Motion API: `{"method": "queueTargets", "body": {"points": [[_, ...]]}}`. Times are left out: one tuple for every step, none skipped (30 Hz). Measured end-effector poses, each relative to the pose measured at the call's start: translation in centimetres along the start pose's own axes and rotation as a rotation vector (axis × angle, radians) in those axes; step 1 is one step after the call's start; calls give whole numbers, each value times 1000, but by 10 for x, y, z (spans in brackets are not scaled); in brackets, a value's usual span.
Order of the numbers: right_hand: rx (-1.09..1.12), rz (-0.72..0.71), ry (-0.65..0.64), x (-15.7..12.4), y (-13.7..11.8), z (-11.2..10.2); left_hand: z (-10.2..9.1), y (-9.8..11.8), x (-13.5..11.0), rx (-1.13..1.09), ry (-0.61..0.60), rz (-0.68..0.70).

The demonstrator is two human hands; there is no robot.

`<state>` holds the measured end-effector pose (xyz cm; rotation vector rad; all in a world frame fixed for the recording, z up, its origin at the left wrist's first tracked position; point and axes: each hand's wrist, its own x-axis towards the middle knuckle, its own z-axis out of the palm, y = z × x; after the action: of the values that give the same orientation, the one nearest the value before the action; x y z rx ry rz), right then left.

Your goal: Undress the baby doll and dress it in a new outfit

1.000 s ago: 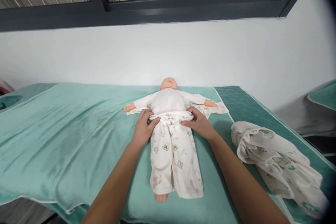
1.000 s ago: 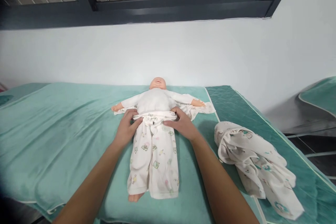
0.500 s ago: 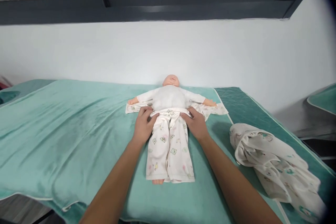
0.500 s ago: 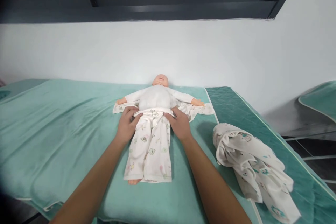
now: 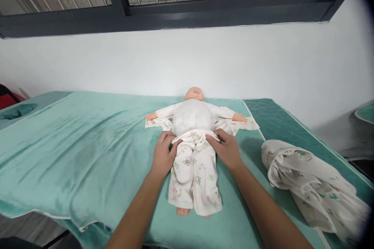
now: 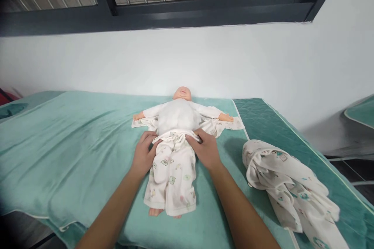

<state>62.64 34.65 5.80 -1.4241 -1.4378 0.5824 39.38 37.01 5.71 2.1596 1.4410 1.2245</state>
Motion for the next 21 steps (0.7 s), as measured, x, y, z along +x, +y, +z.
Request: {"method": "queueTargets", "body": {"points": [[-1, -14, -26, -7, -1, 0, 0, -1, 0, 2, -5, 5], [-1, -25, -51, -13, -1, 1, 0, -1, -1, 4, -9, 10], [2, -31, -73, -19, -1, 1, 0, -2, -2, 5, -11, 15], [12, -24, -92, -23, 0, 1, 0, -2, -2, 5, -9, 20], [30, -7, -106, -26, 0, 1, 0, -2, -2, 4, -6, 25], [55, 17, -119, -27, 1, 1, 0, -3, -3, 2, -4, 29], [85, 40, -133, -27, 1, 0, 0, -3, -3, -1, -2, 34], [114, 56, -152, -26, 1, -1, 0, -3, -3, -3, 0, 40], [139, 61, -175, -26, 1, -1, 0, -3, -4, -5, 4, 47], [153, 51, -204, -25, 0, -2, 0, -3, -4, -4, 11, 55], [160, 31, -232, -25, -1, -2, 0, -3, -4, -1, 25, 65], [157, 11, -256, -25, -3, -2, 0, -3, -3, 4, 47, 74], [148, -6, -271, -25, -4, -1, 0, -2, -2, 7, 75, 82], [132, -16, -277, -25, -5, -1, 1, -1, -1, 8, 105, 87], [110, -19, -272, -24, -6, 1, 1, 0, 0, 5, 129, 88], [82, -17, -258, -24, -6, 2, 2, 1, 2, -1, 142, 85], [51, -13, -240, -23, -5, 3, 3, 1, 3, -7, 143, 80], [22, -9, -219, -22, -5, 4, 4, 2, 5, -13, 133, 73], [1, -7, -197, -21, -4, 5, 5, 2, 6, -16, 118, 66], [-14, -5, -177, -20, -3, 6, 5, 2, 7, -19, 102, 60], [-22, -6, -157, -19, -2, 6, 5, 2, 7, -21, 90, 56]]}}
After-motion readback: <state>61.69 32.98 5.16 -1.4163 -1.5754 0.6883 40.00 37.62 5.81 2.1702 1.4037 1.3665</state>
